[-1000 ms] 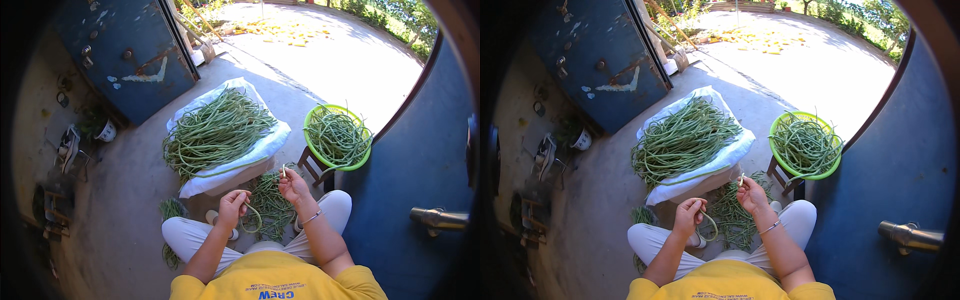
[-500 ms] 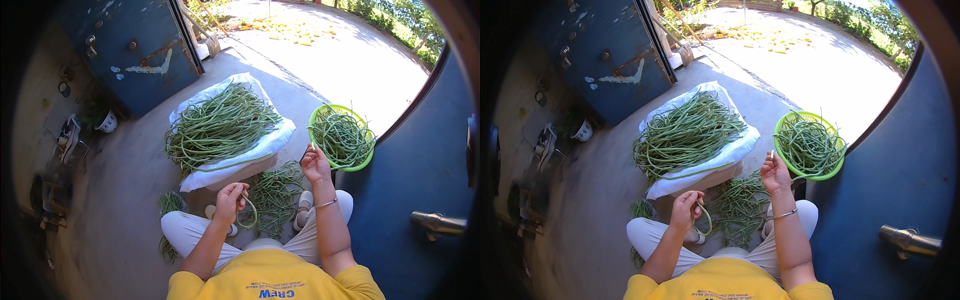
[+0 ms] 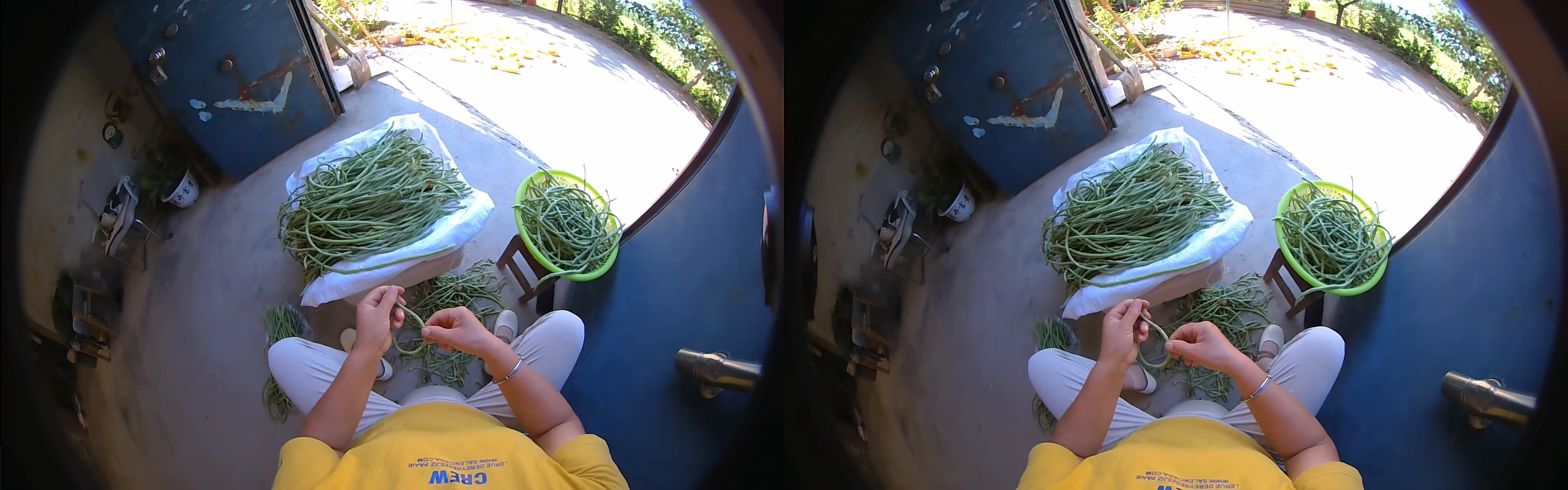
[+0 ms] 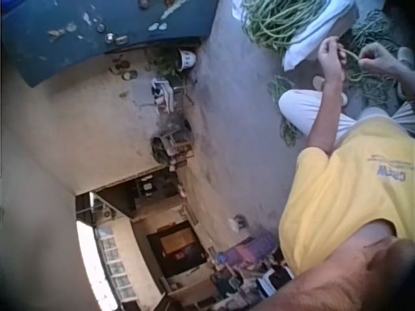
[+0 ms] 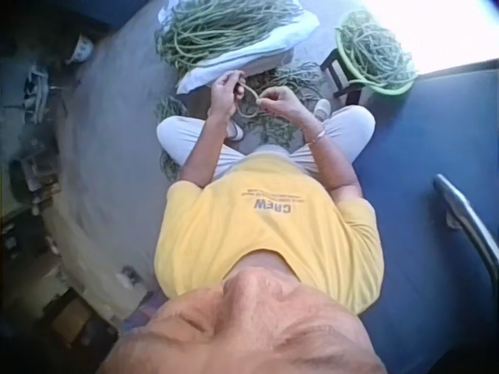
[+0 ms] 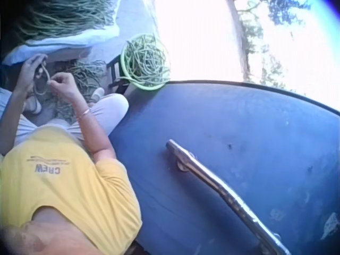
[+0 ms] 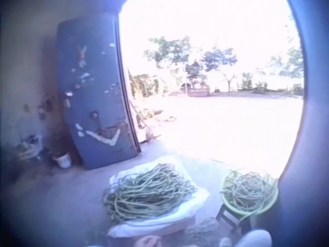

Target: The person peels long green string beans by hand, pulling the fibrous string from the side of each pod and breaking off the ends before placing them in a separate pile.

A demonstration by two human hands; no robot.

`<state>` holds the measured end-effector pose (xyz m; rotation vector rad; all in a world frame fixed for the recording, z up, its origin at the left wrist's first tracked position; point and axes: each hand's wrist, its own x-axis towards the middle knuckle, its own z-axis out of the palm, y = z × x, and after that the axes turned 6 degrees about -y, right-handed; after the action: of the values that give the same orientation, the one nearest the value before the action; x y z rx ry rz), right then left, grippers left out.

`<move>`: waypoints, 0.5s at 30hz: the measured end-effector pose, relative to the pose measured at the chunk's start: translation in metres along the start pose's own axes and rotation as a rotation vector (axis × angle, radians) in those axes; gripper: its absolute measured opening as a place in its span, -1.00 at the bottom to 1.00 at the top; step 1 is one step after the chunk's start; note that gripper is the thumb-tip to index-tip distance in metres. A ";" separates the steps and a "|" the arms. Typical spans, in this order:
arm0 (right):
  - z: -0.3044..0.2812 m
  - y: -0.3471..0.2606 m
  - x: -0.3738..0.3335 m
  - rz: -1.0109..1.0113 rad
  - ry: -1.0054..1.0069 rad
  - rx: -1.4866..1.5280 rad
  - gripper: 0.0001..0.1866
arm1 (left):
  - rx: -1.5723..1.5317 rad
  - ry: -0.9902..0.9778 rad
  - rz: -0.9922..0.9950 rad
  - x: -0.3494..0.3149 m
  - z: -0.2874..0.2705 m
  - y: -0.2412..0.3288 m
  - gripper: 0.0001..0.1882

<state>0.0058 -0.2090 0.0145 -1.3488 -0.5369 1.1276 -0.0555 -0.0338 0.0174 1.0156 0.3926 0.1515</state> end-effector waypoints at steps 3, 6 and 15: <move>0.000 -0.002 0.001 -0.008 0.067 0.012 -0.81 | -0.057 -0.015 0.022 -0.002 0.003 0.001 -0.72; -0.006 0.006 0.003 -0.106 0.209 0.056 -0.83 | 0.002 0.057 0.061 -0.010 0.010 -0.002 -0.62; 0.000 0.015 0.010 -0.385 0.501 0.380 -0.85 | 0.328 -0.055 0.090 -0.031 0.011 -0.010 -0.86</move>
<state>0.0048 -0.2026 -0.0022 -1.0795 -0.1857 0.5125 -0.0804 -0.0575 0.0217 1.3593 0.3273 0.1427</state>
